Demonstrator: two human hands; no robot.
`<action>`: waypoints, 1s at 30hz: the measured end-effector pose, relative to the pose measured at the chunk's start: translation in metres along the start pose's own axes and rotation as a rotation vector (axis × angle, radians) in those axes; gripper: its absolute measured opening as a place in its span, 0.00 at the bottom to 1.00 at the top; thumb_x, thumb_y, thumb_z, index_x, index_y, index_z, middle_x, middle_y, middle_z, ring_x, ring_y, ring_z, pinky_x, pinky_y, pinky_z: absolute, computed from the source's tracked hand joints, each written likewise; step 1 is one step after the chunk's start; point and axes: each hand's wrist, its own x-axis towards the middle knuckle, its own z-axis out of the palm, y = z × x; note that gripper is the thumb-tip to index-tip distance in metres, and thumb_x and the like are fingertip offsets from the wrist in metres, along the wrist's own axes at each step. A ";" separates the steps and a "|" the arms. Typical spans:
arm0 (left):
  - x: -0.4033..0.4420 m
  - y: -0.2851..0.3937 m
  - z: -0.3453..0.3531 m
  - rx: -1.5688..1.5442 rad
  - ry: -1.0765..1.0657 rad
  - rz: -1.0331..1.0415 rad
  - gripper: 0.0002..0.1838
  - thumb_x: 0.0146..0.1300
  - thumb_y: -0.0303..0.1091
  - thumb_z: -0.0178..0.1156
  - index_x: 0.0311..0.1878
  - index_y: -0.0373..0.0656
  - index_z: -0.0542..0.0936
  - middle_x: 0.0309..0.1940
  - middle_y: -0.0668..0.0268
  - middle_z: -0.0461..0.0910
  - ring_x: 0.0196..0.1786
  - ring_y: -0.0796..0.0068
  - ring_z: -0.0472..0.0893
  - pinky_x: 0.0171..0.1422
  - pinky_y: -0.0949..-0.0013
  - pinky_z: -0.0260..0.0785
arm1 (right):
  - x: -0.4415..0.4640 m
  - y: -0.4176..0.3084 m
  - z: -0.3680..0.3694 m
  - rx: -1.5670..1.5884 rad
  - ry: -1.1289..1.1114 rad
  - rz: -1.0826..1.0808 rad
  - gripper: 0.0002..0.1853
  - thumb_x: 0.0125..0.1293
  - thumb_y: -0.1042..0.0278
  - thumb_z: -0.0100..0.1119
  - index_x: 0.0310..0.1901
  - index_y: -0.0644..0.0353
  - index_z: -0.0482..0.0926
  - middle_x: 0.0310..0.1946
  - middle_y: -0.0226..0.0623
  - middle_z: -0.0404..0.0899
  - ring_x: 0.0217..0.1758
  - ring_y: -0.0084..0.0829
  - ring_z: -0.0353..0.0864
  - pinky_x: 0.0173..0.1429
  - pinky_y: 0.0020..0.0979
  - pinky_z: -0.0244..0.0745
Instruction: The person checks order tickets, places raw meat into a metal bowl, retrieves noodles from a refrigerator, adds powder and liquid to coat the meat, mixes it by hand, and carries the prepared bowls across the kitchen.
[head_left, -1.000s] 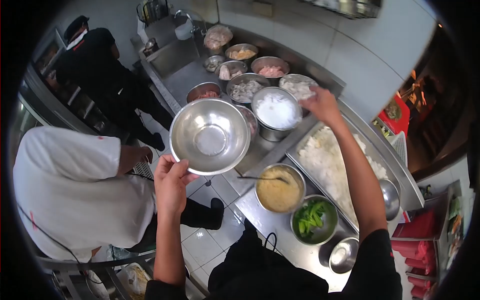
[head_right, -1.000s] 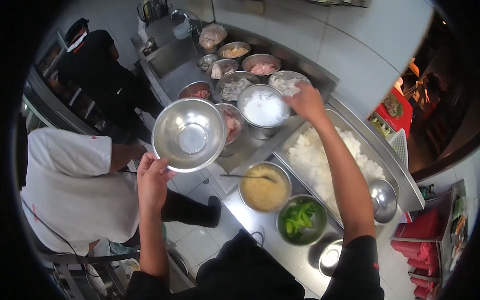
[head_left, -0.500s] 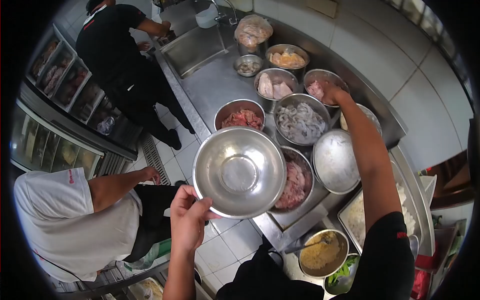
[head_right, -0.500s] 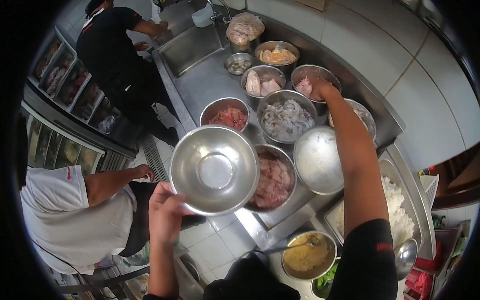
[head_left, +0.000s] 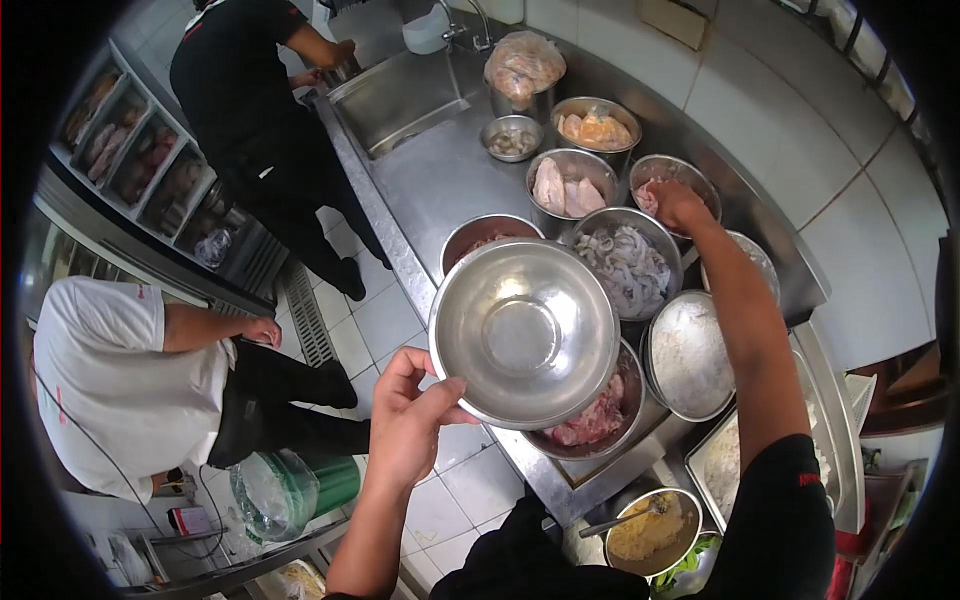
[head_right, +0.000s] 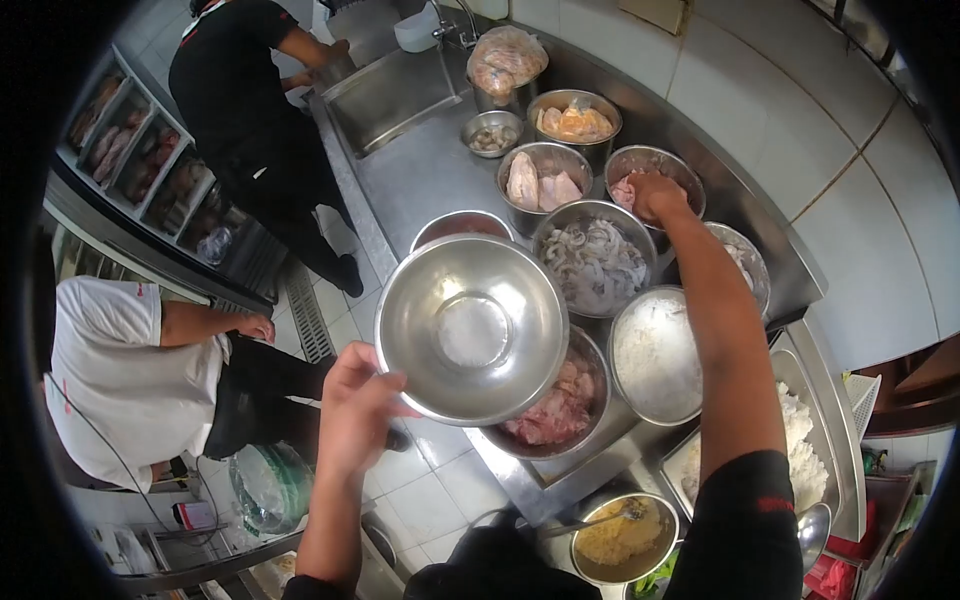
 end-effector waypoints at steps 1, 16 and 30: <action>-0.003 -0.001 -0.001 0.007 0.015 -0.011 0.07 0.58 0.17 0.55 0.38 0.35 0.69 0.39 0.58 0.75 0.32 0.72 0.82 0.33 0.72 0.82 | 0.004 0.003 0.005 0.001 -0.004 -0.057 0.31 0.50 0.64 0.64 0.60 0.52 0.70 0.57 0.54 0.72 0.58 0.48 0.74 0.62 0.40 0.69; -0.040 -0.001 -0.024 0.003 0.192 0.034 0.05 0.57 0.18 0.52 0.36 0.38 0.70 0.33 0.61 0.77 0.30 0.75 0.81 0.32 0.69 0.83 | -0.014 -0.012 0.001 0.153 -0.059 0.276 0.48 0.45 0.51 0.68 0.68 0.51 0.56 0.71 0.39 0.56 0.71 0.51 0.58 0.69 0.57 0.52; 0.018 0.047 -0.102 -0.034 0.196 0.019 0.06 0.55 0.17 0.52 0.36 0.36 0.69 0.33 0.59 0.77 0.29 0.74 0.81 0.29 0.70 0.83 | -0.052 -0.025 -0.074 0.149 -0.050 0.241 0.23 0.50 0.55 0.62 0.43 0.64 0.82 0.45 0.50 0.81 0.49 0.45 0.81 0.55 0.38 0.73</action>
